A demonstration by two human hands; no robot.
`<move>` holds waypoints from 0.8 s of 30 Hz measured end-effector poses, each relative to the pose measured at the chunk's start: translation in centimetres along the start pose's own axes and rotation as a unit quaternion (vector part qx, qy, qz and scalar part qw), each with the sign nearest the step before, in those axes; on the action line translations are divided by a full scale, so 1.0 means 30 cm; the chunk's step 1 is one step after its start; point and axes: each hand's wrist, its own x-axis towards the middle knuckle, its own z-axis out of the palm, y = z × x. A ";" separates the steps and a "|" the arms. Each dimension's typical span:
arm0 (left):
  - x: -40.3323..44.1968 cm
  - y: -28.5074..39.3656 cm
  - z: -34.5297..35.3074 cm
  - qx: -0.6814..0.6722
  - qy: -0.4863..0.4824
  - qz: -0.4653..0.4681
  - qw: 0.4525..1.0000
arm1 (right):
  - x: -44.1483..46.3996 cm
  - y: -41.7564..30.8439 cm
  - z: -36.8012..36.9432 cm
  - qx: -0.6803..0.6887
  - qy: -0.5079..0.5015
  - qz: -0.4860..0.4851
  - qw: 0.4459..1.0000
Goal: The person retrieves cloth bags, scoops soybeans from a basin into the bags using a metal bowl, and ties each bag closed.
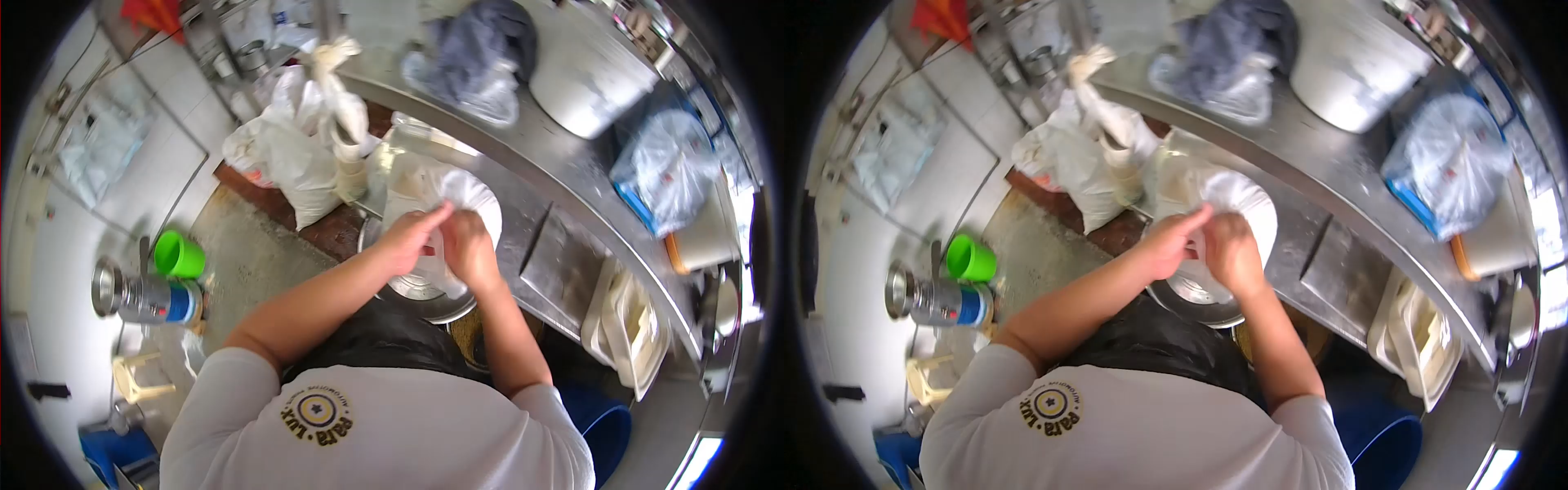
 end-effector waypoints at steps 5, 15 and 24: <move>-0.065 0.020 -0.059 -0.049 0.052 0.011 0.997 | -0.123 -0.174 -0.093 0.079 -0.082 0.090 0.989; -0.358 0.154 -0.598 -0.050 -0.024 0.009 0.998 | -0.606 0.081 0.386 0.534 0.266 0.722 0.351; -0.711 0.307 -1.301 0.330 0.158 -0.029 0.930 | -0.298 -0.438 1.189 0.585 -0.195 0.581 0.531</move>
